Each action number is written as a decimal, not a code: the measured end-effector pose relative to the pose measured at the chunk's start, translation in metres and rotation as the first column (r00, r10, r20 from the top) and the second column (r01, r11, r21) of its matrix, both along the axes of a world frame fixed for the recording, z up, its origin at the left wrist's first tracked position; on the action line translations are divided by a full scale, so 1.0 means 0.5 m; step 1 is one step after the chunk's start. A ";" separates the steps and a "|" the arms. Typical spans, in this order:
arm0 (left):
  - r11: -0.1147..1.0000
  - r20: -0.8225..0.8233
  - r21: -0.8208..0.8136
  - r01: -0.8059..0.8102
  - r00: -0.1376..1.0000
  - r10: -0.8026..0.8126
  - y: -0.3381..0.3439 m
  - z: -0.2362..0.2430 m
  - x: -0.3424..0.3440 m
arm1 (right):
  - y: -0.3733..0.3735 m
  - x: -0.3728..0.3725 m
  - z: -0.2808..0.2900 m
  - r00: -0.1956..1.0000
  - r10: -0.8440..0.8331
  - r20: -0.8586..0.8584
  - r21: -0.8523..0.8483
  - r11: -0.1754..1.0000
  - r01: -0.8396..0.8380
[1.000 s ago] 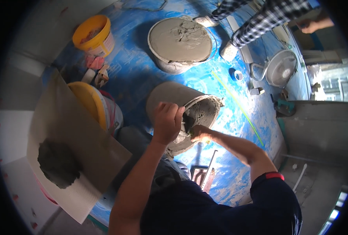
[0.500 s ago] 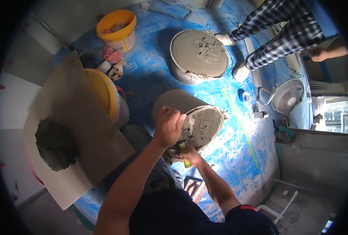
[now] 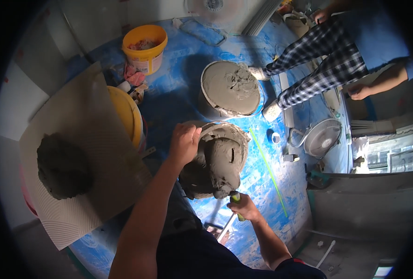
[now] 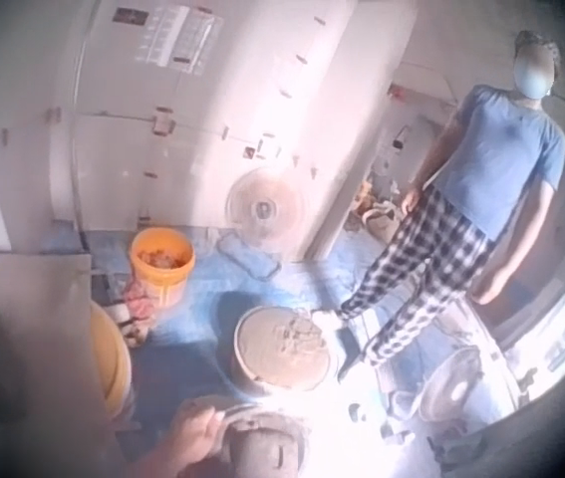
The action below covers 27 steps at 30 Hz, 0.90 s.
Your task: The person scoops mortar from a bucket with a trowel and spreads it over the back of a tile on the floor, handling the mortar in several batches to cover the surface.
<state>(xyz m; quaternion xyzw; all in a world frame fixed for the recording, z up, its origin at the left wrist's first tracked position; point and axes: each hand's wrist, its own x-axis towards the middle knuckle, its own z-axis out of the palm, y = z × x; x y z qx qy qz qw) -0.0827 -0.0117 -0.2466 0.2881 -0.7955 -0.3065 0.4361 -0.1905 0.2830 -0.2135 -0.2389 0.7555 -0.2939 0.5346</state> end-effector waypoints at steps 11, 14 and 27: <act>0.997 0.032 0.003 -0.081 0.996 0.081 -0.007 -0.002 -0.001 | 0.017 -0.073 0.124 0.953 -0.034 0.301 0.024 0.999 0.028; 0.995 -0.021 0.002 -0.096 0.995 0.096 0.015 0.013 0.015 | 0.029 -0.057 0.141 0.977 -0.038 0.212 0.078 0.997 0.022; 0.997 0.195 -0.069 0.039 0.981 -0.024 0.066 -0.023 -0.019 | 0.039 -0.034 0.320 0.949 -0.112 0.295 -0.200 0.964 0.176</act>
